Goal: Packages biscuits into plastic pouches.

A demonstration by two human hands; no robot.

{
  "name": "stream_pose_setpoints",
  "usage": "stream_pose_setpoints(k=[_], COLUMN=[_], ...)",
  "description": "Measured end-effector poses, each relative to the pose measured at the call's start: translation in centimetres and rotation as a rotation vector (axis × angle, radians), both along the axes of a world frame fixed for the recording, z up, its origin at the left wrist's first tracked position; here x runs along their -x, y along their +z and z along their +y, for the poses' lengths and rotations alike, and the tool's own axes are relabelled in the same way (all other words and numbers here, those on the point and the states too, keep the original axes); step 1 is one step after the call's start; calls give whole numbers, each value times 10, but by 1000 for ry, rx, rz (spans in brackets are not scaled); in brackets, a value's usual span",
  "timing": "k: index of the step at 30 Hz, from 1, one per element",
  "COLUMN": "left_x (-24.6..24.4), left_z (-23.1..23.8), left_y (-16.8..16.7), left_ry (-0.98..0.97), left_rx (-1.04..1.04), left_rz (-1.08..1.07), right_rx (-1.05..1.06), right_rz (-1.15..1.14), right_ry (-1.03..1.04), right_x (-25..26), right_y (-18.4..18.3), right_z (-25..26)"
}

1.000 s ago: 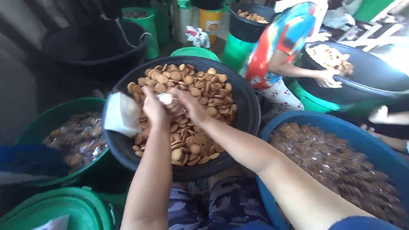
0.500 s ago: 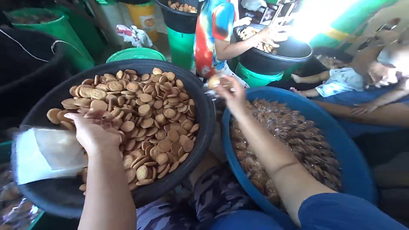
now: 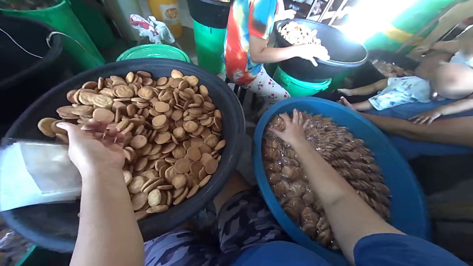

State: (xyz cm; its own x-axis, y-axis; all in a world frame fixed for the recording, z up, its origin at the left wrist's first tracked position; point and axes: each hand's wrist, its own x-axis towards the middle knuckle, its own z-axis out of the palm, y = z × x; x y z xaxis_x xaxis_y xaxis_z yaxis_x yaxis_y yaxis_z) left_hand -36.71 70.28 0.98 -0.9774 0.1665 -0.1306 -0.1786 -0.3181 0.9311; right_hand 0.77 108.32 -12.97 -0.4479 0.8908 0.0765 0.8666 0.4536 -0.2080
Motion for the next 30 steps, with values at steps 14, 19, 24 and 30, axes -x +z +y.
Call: stream_pose_setpoints(k=[14,19,24,30], left_x=[4,11,69,78], left_z=[-17,-76,-137,-145], left_y=[9,38,-9,-31], left_ry=[-91,-42,39,76], left_rx=[153,814,1563,1763], left_rz=[285,495,272,332], right_rx=[212,234,245,253], right_rz=[19,56,25,13], right_ry=[50,52,70,72], right_x=[1,0,1,-1], right_y=[-24,-25,-24,-25], right_z=[22,26,30,31])
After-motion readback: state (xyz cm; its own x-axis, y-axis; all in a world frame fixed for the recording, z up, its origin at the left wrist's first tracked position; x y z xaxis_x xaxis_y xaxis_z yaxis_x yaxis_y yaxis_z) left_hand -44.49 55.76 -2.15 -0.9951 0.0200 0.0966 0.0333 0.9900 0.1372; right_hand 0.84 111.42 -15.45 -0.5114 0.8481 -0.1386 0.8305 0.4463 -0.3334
